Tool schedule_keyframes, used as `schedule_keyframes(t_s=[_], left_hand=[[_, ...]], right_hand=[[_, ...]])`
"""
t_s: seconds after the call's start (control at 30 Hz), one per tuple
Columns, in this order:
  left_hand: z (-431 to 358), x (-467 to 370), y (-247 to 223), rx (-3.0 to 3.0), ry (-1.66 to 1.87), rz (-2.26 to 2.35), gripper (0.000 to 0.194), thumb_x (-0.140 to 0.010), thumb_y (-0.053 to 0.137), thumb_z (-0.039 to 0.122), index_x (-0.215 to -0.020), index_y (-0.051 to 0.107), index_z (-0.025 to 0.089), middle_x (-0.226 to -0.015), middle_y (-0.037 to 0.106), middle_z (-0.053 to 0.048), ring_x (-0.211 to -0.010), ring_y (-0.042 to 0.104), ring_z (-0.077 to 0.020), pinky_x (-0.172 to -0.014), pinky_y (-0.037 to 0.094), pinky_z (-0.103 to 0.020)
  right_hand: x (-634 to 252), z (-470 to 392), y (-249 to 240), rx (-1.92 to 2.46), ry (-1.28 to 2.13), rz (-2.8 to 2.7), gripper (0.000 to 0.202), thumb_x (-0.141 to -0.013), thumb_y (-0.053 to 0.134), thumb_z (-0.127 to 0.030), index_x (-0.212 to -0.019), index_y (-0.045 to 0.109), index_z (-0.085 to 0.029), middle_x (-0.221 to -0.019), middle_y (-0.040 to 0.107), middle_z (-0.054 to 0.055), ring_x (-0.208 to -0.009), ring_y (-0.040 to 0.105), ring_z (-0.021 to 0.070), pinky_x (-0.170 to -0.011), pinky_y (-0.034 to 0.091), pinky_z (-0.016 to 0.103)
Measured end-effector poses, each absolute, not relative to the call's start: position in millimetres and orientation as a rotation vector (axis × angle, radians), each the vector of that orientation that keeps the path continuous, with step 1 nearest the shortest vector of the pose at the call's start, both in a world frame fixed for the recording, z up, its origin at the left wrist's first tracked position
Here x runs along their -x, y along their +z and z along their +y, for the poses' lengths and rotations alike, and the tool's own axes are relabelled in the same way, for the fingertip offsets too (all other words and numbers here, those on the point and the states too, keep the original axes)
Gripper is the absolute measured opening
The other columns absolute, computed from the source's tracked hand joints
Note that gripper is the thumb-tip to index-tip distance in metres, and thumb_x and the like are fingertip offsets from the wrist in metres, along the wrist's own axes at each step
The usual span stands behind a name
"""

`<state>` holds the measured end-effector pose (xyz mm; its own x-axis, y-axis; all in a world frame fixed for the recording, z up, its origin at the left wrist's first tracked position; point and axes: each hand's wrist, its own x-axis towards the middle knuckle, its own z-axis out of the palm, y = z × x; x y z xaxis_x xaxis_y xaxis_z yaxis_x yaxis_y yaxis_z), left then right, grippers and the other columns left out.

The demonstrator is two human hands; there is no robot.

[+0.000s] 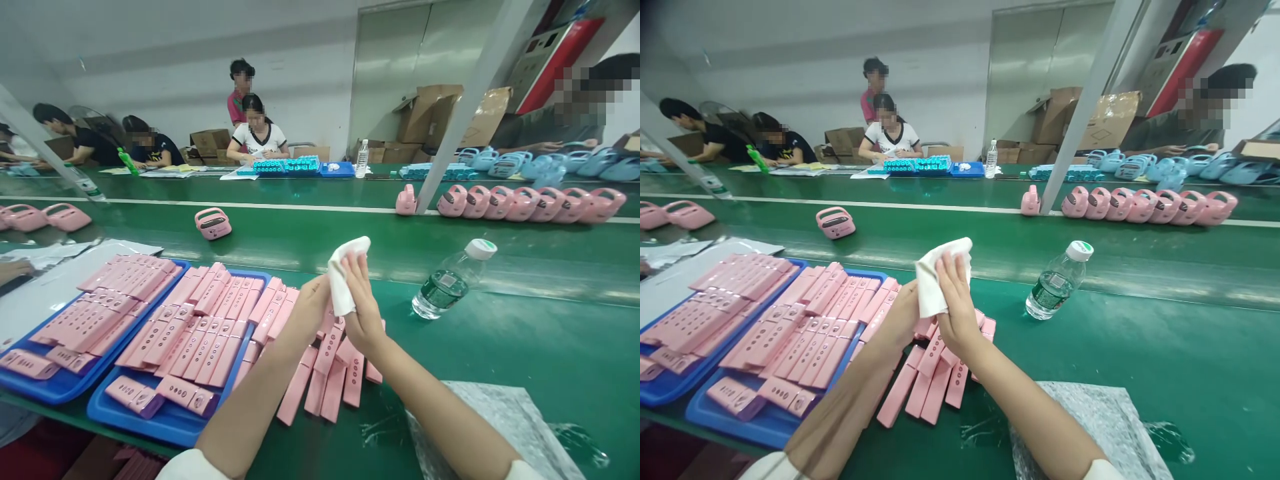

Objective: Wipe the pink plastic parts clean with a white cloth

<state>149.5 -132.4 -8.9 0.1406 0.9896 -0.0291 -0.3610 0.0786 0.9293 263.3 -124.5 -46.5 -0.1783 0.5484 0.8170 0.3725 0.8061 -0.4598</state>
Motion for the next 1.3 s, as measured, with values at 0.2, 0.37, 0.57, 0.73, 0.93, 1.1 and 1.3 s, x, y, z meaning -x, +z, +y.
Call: schedule_keyframes(t_s=[0.2,0.37,0.57,0.73,0.93,1.1,1.3], left_hand=[[-141,-155,-10,-1.430,1.210,1.064,0.031,-0.090,0.048,0.036,-0.070,0.062,0.016,-0.065,0.054,0.000,-0.065,0.048,-0.0137,-0.064,0.038,-0.025],[-141,-149,-12,-1.668,1.088,1.207,0.034,-0.095,0.034,0.028,-0.075,0.059,0.018,-0.076,0.059,-0.003,-0.073,0.051,-0.0170,-0.068,0.036,-0.027],[-142,-154,-19,-1.693,1.005,1.201,0.035,-0.096,0.031,0.037,-0.091,0.061,0.019,-0.091,0.063,-0.007,-0.084,0.056,-0.0207,-0.077,0.040,-0.031],[-148,-149,-12,-1.802,0.944,1.310,0.038,-0.090,0.047,0.040,-0.123,0.054,0.020,-0.115,0.058,-0.011,-0.092,0.056,-0.0220,-0.079,0.043,-0.033],[-147,-141,-7,-1.816,0.928,1.319,0.033,-0.088,0.051,0.036,-0.115,0.059,0.020,-0.110,0.057,-0.009,-0.078,0.058,-0.0165,-0.074,0.045,-0.030],[-146,-136,-3,-1.741,1.288,1.304,0.026,-0.087,0.054,0.033,-0.107,0.063,0.018,-0.107,0.059,-0.008,-0.075,0.056,-0.0134,-0.065,0.044,-0.024],[-146,-122,2,-1.793,1.362,1.359,0.024,-0.087,0.053,0.033,-0.105,0.063,0.019,-0.108,0.060,-0.008,-0.074,0.058,-0.0131,-0.065,0.045,-0.024]], right_hand=[[-265,-114,-45,0.907,0.647,-1.390,0.054,-0.089,0.045,-0.046,-0.137,0.041,-0.020,-0.131,0.054,0.013,-0.120,0.052,0.0243,-0.103,0.041,0.044],[-276,-105,-41,1.067,0.766,-1.557,0.040,-0.083,0.045,-0.051,-0.091,0.064,-0.016,-0.078,0.067,0.006,-0.078,0.063,0.0200,-0.076,0.050,0.032],[-300,-98,-29,1.297,0.627,-1.765,0.042,-0.082,0.038,-0.047,-0.074,0.065,-0.016,-0.068,0.066,0.006,-0.068,0.062,0.0202,-0.065,0.045,0.029],[-323,-83,-22,1.571,0.725,-1.954,0.047,-0.082,0.029,-0.046,-0.066,0.060,-0.015,-0.063,0.062,0.006,-0.062,0.059,0.0189,-0.055,0.039,0.027],[-306,-86,-27,1.828,0.603,-2.463,0.046,-0.090,0.029,-0.043,-0.080,0.065,-0.015,-0.084,0.068,0.012,-0.076,0.063,0.0230,-0.060,0.037,0.028],[-308,-88,-30,1.868,0.565,-2.522,0.057,-0.092,0.027,-0.053,-0.075,0.065,-0.015,-0.083,0.068,0.016,-0.079,0.065,0.0264,-0.062,0.040,0.030],[-322,-80,-24,1.925,0.405,-2.414,0.047,-0.089,0.037,-0.053,-0.070,0.061,-0.016,-0.075,0.068,0.015,-0.069,0.064,0.0254,-0.057,0.038,0.030]])
